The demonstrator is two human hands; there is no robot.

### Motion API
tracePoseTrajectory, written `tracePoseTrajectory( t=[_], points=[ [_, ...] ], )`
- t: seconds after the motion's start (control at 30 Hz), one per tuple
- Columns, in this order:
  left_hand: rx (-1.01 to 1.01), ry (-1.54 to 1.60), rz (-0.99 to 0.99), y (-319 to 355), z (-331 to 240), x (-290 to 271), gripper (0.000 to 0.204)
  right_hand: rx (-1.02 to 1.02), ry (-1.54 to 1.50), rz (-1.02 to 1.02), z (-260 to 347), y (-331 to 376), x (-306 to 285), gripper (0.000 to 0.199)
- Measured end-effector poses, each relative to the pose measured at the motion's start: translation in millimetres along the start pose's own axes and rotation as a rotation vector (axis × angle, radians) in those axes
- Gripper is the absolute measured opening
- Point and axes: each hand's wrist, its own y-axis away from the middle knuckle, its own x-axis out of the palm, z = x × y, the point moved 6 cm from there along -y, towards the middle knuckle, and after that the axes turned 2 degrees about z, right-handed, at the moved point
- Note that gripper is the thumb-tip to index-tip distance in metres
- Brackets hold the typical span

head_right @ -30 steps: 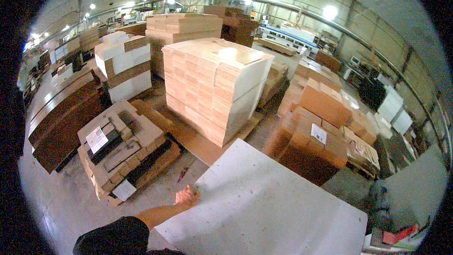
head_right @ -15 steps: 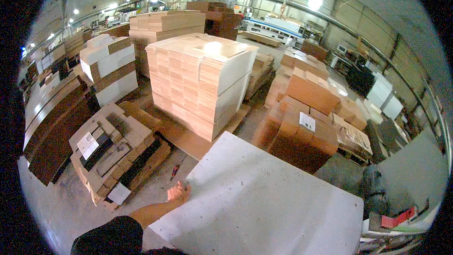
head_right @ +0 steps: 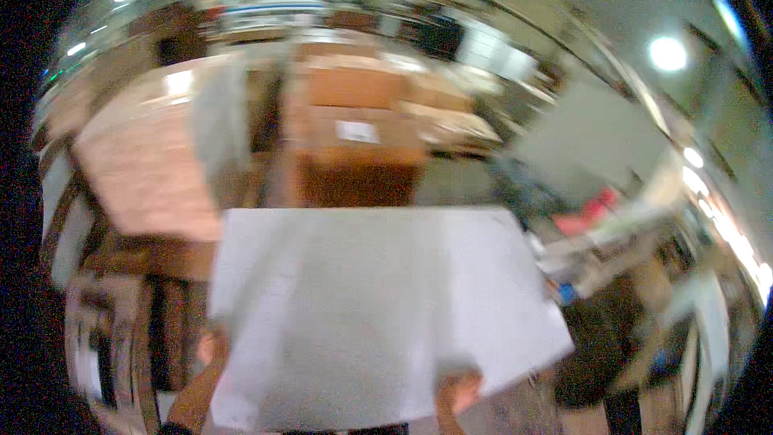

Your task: The person picks up dark wooden panels from a pile on the floor and carries them to a white workbench. They place the panels onto the bench, then pick them up again and return them to the floor pile, repeating this process with several panels.

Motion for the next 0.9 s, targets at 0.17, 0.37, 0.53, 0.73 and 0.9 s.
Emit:
tracePoseTrajectory(
  t=[0.17,0.37,0.53,0.73,0.9],
  points=[
    [0.286,0.387,-0.049,-29.9,4.7,31.3,0.043,-0.100,0.071,-0.142,1.7,11.1,-7.0,0.067],
    [-0.061,0.027,0.101,-31.4,6.1,13.3,0.053,-0.130,-0.026,-0.193,11.7,10.3,-11.0,0.066],
    [-0.088,0.002,0.093,-34.3,-2.8,8.9,0.056,-0.126,-0.046,-0.171,12.9,11.0,-11.5,0.066],
    [0.018,0.003,0.000,-46.1,1.7,20.4,0.062,-0.122,-0.055,-0.166,14.1,11.4,-11.6,0.066],
    [-0.061,-0.059,0.063,-48.1,6.2,23.1,0.061,-0.128,-0.053,-0.196,17.6,12.0,-17.3,0.065]
  ],
)
